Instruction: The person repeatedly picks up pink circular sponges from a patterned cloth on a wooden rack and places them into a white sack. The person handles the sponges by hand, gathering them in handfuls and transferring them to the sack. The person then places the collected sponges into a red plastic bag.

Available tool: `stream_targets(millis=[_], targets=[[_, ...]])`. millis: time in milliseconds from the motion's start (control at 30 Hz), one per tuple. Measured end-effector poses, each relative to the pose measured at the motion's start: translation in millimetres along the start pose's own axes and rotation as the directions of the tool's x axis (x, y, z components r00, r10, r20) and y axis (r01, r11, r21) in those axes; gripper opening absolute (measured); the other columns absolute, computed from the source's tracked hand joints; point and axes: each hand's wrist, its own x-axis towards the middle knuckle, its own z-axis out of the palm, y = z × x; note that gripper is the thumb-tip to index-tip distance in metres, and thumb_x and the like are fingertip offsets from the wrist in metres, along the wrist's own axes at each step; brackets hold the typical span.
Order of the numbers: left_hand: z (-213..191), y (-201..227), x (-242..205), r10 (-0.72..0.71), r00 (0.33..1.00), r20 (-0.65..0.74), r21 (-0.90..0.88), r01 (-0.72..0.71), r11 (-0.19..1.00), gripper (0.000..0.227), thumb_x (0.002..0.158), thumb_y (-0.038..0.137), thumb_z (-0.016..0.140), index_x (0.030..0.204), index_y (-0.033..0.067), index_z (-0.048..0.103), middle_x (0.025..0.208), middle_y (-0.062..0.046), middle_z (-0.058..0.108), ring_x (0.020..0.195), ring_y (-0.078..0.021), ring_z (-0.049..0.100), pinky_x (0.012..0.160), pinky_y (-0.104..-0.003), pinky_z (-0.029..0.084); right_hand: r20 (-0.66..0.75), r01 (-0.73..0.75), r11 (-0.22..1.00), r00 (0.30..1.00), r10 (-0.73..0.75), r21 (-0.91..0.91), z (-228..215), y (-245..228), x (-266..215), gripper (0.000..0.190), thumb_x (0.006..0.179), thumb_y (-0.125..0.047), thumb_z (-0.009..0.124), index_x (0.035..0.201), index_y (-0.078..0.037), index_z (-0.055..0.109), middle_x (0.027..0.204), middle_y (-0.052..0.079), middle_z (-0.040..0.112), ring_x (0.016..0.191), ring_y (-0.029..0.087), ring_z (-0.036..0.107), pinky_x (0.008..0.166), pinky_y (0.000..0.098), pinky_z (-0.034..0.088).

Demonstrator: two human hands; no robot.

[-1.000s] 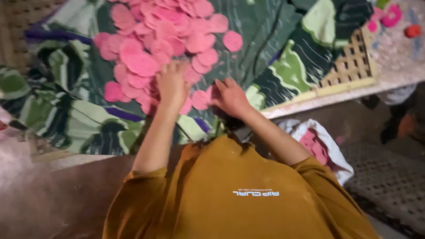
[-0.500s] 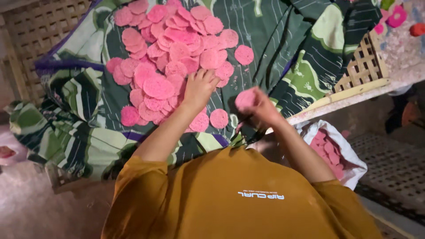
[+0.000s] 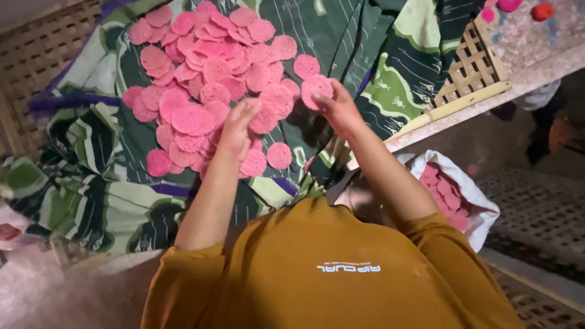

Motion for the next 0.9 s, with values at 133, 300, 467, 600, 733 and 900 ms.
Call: stream_targets(millis=[133,300,467,600,733,900], targets=[[3,-2,-26,-0.119,0.993,-0.009,-0.385,0.106,0.917,0.037,0.094,0.029,0.071,0.126,0.0114,0.065,0.118,-0.001,0.070,0.109,-0.0148,0.066,0.093,-0.035,0.053,0.062,0.177,0.923,0.984,-0.166,-0.341,1,33,42,0.042,0.092,-0.005,0.067,0.131,-0.009,0.056,0.109,0.003,0.065,0.095,0.014,0.065,0.080,0.0288,0.056],[34,4,-47,-0.080,0.996,0.043,-0.549,0.090,0.831,0.042,0.097,0.028,0.070,0.134,0.0119,0.060,0.131,-0.004,0.067,0.121,-0.0207,0.064,0.103,-0.040,0.052,0.426,0.489,0.095,0.826,-0.369,-0.867,16,57,85,0.029,0.082,-0.012,0.081,0.106,-0.006,0.065,0.099,0.014,0.067,0.094,0.034,0.062,0.091,0.0466,0.047],[63,-5,-62,-0.084,0.996,0.000,-0.618,0.066,0.783,0.045,0.098,0.030,0.069,0.135,0.0075,0.060,0.136,-0.010,0.065,0.127,-0.0274,0.063,0.111,-0.046,0.050,0.340,0.537,0.362,0.807,-0.482,-0.762,20,51,40,0.036,0.084,-0.012,0.082,0.113,-0.003,0.063,0.108,0.019,0.061,0.097,0.036,0.062,0.085,0.0426,0.052],[103,-34,-62,-0.050,0.993,0.110,-0.551,0.103,0.828,0.045,0.102,0.030,0.068,0.136,0.0016,0.062,0.134,-0.013,0.068,0.126,-0.0263,0.065,0.114,-0.043,0.051,0.085,0.282,0.958,0.957,-0.278,-0.043,-43,23,-48,0.038,0.088,0.004,0.068,0.124,-0.005,0.060,0.120,0.007,0.063,0.112,0.019,0.063,0.094,0.0330,0.055],[165,-117,-60,-0.271,0.943,0.194,-0.363,0.326,0.873,0.036,0.100,0.026,0.068,0.130,0.0067,0.062,0.122,-0.009,0.070,0.111,-0.0217,0.069,0.094,-0.043,0.057,-0.264,0.286,0.934,0.938,-0.226,0.215,-182,12,-180,0.035,0.096,0.007,0.066,0.127,-0.007,0.058,0.109,0.003,0.064,0.091,0.012,0.059,0.083,0.0281,0.053],[265,-286,-58,-0.565,0.750,0.344,-0.025,0.608,0.793,0.034,0.099,0.025,0.070,0.126,0.0056,0.062,0.115,-0.010,0.070,0.100,-0.0215,0.070,0.078,-0.039,0.058,-0.725,-0.001,0.995,0.685,-0.074,-0.102,-329,50,-324,0.032,0.093,-0.001,0.066,0.123,-0.008,0.056,0.096,-0.001,0.065,0.078,0.008,0.061,0.065,0.0244,0.052]])
